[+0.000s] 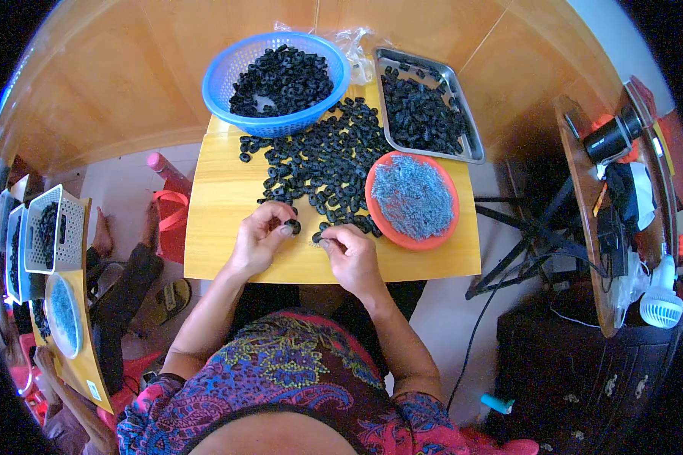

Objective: The person assembles small plastic garment accessories by hand, inserting blue plastic inserts into black plastic housings.

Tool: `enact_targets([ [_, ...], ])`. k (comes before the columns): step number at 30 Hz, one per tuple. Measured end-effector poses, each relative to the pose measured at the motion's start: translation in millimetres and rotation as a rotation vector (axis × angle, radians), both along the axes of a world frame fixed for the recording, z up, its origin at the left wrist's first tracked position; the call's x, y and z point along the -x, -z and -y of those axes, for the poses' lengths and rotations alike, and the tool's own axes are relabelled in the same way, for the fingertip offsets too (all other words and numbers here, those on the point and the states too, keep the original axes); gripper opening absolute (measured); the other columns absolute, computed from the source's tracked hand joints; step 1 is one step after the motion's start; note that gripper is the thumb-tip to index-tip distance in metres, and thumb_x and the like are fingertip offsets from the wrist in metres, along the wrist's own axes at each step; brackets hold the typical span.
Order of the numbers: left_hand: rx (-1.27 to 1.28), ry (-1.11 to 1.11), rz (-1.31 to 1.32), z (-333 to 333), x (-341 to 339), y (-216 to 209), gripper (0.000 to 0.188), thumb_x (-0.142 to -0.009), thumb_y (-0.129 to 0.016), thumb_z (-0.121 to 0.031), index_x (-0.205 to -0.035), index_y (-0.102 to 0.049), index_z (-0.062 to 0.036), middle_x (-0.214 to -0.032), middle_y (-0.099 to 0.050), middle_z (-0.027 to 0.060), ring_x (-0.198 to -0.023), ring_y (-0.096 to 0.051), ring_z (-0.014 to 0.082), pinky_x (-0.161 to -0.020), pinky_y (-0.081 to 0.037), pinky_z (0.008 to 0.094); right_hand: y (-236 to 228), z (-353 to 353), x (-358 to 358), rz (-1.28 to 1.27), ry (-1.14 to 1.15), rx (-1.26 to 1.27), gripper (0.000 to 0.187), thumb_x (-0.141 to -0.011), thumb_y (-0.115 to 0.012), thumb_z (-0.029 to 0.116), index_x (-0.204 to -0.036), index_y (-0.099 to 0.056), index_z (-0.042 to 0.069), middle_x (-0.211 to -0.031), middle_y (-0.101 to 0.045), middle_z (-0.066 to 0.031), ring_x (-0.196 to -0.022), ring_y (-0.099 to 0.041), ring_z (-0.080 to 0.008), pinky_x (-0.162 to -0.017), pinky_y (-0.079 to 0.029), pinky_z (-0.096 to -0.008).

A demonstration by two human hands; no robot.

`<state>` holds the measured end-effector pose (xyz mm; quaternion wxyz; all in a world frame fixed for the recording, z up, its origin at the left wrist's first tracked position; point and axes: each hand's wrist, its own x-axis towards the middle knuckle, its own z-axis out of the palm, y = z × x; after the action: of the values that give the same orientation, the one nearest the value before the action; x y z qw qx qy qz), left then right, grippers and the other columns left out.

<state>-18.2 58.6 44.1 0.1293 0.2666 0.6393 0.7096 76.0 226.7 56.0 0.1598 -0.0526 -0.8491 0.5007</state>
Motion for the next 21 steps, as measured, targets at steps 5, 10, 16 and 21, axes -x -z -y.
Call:
enact_targets([
  [5, -0.391, 0.113, 0.435, 16, -16, -5, 0.019, -0.083, -0.059, 0.008, -0.101, -0.057, 0.0018, -0.09, -0.061, 0.0049, -0.079, -0.058, 0.0101, -0.075, -0.05, 0.0246, -35, 22, 4, 0.092, -0.088, 0.454, 0.009, -0.084, -0.061, -0.003, -0.093, -0.061, -0.002, -0.081, -0.062, -0.0035, -0.07, -0.059, -0.008, -0.06, -0.047, -0.0216],
  [10, -0.373, 0.123, 0.394, 23, -26, -3, 0.023, -0.082, -0.06, 0.01, -0.104, -0.058, 0.0023, -0.094, -0.062, 0.0066, -0.084, -0.061, 0.012, -0.076, -0.052, 0.0255, -45, 46, 8, -0.05, -0.111, 0.411, 0.01, -0.081, -0.06, -0.009, -0.089, -0.06, -0.002, -0.083, -0.061, -0.0044, -0.073, -0.059, -0.0075, -0.062, -0.048, -0.0211],
  [16, -0.221, 0.086, 0.26, 30, -34, -3, 0.017, -0.083, -0.061, 0.006, -0.1, -0.06, 0.0024, -0.093, -0.061, 0.0041, -0.083, -0.059, 0.0085, -0.075, -0.05, 0.0226, -49, 45, 5, -0.186, -0.192, -0.084, 0.014, -0.074, -0.063, -0.011, -0.086, -0.062, -0.003, -0.083, -0.061, -0.0108, -0.071, -0.061, -0.0176, -0.062, -0.048, -0.0269],
  [21, -0.161, 0.063, 0.305, 35, -40, 5, 0.017, -0.084, -0.06, 0.008, -0.1, -0.059, 0.0028, -0.09, -0.062, 0.0041, -0.083, -0.059, 0.0087, -0.075, -0.05, 0.0227, -38, 50, -4, -0.21, -0.236, -0.163, 0.022, -0.076, -0.065, -0.006, -0.097, -0.063, -0.003, -0.09, -0.06, -0.0141, -0.072, -0.061, -0.0228, -0.063, -0.049, -0.0295],
])
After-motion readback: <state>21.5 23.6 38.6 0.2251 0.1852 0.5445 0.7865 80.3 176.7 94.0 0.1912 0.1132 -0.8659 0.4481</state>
